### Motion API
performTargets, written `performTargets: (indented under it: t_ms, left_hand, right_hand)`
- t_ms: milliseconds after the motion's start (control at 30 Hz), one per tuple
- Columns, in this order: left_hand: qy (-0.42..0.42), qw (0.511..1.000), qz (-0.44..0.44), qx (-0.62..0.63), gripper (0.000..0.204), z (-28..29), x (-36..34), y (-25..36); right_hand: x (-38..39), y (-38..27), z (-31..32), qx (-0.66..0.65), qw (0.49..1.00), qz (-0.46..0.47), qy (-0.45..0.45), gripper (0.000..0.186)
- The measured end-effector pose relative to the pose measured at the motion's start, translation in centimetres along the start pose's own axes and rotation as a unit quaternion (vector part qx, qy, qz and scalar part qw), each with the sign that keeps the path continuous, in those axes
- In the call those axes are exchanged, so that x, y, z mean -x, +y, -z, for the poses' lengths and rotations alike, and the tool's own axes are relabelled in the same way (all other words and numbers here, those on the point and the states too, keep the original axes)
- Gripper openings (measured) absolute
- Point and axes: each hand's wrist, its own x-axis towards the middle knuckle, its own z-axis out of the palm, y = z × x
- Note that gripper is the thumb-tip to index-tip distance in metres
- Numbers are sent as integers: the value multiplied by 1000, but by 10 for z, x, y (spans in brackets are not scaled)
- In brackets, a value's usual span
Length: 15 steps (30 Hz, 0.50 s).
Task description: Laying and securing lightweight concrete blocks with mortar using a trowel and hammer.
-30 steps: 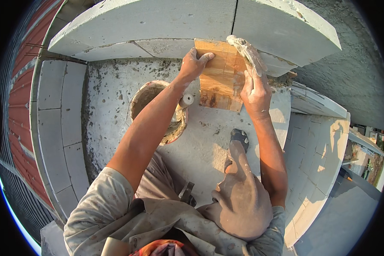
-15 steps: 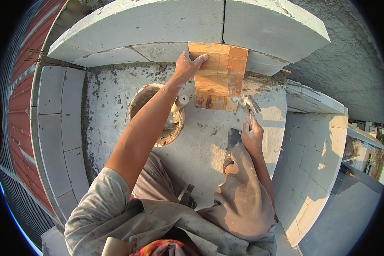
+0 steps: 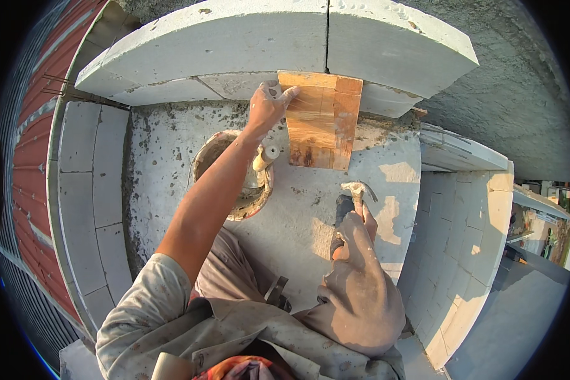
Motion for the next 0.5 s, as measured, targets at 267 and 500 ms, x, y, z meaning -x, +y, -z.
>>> performTargets:
  t_ms: [267,500]
  left_hand:
    - [171,794,-540,-222,77,30,-35,167]
    - [-34,795,-490,-357,88,18,-75,184]
  right_hand:
    - [-20,-23,3,32,988,147,22,35]
    - [-100,-103,-7,80,927,362,57,33]
